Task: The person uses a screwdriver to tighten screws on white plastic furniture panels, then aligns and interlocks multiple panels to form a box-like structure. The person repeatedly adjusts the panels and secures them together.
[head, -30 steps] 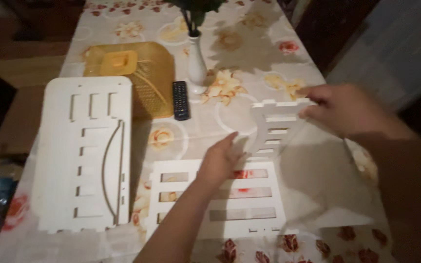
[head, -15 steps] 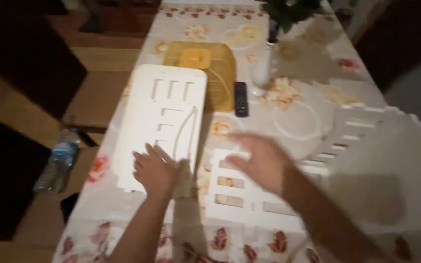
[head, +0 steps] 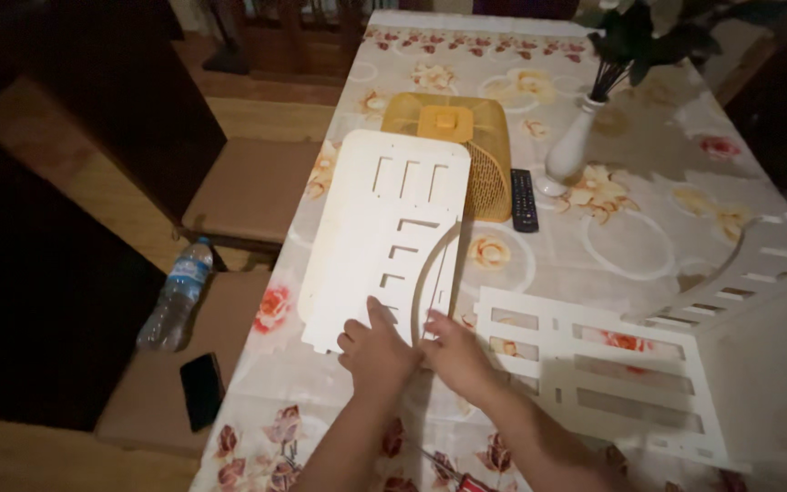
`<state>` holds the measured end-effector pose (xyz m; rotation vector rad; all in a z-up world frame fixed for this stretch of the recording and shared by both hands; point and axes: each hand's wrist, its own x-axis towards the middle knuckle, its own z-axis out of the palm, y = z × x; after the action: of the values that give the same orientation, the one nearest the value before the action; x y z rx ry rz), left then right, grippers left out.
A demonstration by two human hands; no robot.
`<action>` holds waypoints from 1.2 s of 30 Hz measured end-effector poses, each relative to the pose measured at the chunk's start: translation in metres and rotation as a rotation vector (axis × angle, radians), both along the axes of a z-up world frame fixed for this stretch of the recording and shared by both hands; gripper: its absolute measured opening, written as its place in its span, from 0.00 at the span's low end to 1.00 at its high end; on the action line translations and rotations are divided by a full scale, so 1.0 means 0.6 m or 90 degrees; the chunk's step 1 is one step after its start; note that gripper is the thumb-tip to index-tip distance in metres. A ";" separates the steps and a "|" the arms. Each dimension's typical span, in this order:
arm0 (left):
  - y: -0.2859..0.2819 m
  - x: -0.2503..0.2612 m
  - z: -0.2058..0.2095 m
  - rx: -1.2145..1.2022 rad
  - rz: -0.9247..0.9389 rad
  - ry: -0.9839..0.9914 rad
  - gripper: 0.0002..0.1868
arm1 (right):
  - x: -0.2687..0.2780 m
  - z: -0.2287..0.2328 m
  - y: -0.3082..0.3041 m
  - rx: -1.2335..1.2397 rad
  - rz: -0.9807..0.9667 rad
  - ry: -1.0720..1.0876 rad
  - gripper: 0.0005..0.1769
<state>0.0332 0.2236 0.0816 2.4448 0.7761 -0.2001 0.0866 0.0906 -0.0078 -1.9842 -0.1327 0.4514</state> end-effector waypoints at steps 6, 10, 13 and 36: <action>0.005 0.006 0.000 -0.606 -0.222 -0.050 0.48 | 0.027 0.141 -0.120 0.230 -0.229 0.015 0.54; -0.055 -0.004 -0.015 -0.965 -0.506 0.003 0.47 | 0.005 0.258 -0.252 0.306 -0.273 -0.056 0.55; -0.120 -0.027 0.002 -1.073 -0.486 0.110 0.49 | -0.033 0.343 -0.335 0.259 -0.293 -0.128 0.54; -0.434 -0.027 -0.055 -0.312 -0.625 -0.267 0.16 | -0.153 0.512 -0.561 -0.443 -0.068 -0.233 0.20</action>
<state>0.0173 -0.0369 0.0488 2.0694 -0.6239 -0.1919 -0.0050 -0.2460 0.2996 -2.7327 -0.1039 0.0502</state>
